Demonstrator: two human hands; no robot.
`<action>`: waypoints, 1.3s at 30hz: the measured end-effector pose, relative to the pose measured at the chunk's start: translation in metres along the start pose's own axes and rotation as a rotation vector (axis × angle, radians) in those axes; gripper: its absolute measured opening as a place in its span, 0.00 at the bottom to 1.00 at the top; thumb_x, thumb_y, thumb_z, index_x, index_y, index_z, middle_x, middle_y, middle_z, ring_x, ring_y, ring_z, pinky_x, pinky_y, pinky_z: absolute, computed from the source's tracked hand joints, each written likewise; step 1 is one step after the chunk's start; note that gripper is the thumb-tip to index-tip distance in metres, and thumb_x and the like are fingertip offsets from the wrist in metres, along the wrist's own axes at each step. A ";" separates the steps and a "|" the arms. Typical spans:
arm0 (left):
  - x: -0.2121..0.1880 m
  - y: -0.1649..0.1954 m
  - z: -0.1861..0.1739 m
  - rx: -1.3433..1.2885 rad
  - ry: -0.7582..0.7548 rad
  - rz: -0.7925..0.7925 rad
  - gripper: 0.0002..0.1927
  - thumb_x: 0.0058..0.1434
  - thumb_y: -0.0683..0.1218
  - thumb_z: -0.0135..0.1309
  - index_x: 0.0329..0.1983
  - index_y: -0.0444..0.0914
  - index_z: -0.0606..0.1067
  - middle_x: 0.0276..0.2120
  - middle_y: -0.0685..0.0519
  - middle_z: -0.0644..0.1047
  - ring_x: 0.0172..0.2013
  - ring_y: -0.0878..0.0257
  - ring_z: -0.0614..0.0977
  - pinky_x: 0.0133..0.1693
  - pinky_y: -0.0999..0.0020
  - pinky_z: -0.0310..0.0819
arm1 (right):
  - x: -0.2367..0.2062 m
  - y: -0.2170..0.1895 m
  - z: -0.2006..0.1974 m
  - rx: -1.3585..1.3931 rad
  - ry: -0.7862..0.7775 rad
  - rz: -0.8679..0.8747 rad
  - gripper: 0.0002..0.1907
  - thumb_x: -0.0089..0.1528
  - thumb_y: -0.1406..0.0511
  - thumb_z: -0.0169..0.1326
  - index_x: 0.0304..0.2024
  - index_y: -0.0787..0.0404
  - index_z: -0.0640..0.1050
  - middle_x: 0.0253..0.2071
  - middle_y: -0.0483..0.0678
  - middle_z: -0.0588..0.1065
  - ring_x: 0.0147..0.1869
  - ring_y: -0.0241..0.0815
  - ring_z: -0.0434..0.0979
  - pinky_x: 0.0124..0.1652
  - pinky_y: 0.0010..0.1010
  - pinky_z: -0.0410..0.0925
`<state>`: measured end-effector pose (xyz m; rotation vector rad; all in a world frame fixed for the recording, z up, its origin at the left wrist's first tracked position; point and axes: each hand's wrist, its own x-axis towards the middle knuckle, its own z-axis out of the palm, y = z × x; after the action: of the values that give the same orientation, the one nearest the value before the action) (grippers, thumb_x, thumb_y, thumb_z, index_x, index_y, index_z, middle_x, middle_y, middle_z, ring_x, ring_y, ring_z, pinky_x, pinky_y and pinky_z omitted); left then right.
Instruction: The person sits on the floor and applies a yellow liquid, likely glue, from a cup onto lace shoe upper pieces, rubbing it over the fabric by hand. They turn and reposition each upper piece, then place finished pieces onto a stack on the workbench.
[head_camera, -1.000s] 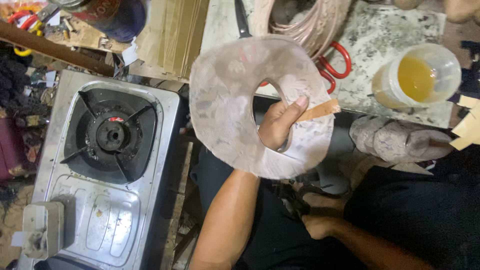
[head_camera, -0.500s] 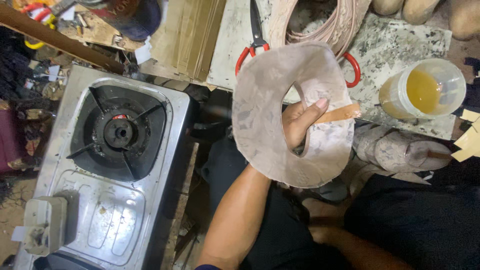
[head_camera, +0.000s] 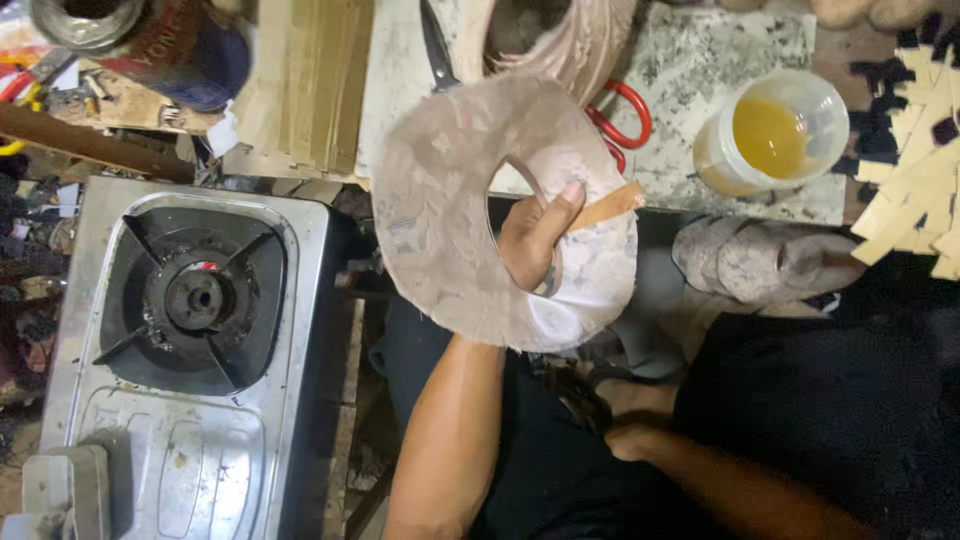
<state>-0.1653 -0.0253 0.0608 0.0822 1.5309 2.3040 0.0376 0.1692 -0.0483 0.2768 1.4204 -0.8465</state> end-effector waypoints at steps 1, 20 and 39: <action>0.000 -0.002 0.001 -0.015 -0.005 -0.011 0.18 0.72 0.53 0.48 0.44 0.33 0.79 0.36 0.54 0.80 0.38 0.68 0.77 0.43 0.71 0.71 | 0.001 0.003 0.003 0.005 -0.005 0.003 0.36 0.66 0.44 0.38 0.66 0.59 0.69 0.73 0.55 0.64 0.77 0.57 0.60 0.70 0.51 0.56; -0.003 -0.001 0.001 0.048 0.035 0.097 0.20 0.73 0.53 0.49 0.47 0.31 0.78 0.38 0.56 0.80 0.40 0.71 0.77 0.44 0.72 0.71 | 0.058 -0.042 0.012 -0.048 0.259 -0.061 0.37 0.67 0.43 0.37 0.66 0.61 0.69 0.74 0.56 0.63 0.78 0.59 0.59 0.71 0.52 0.55; -0.010 0.001 -0.022 0.097 0.103 0.032 0.19 0.72 0.53 0.49 0.47 0.33 0.79 0.37 0.56 0.80 0.38 0.69 0.77 0.44 0.70 0.72 | 0.003 -0.010 0.035 0.007 0.090 -0.134 0.37 0.67 0.43 0.36 0.66 0.62 0.68 0.75 0.57 0.61 0.79 0.61 0.58 0.71 0.53 0.55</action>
<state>-0.1613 -0.0483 0.0540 0.0133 1.7040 2.2896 0.0566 0.1389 -0.0423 0.2290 1.5332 -0.9586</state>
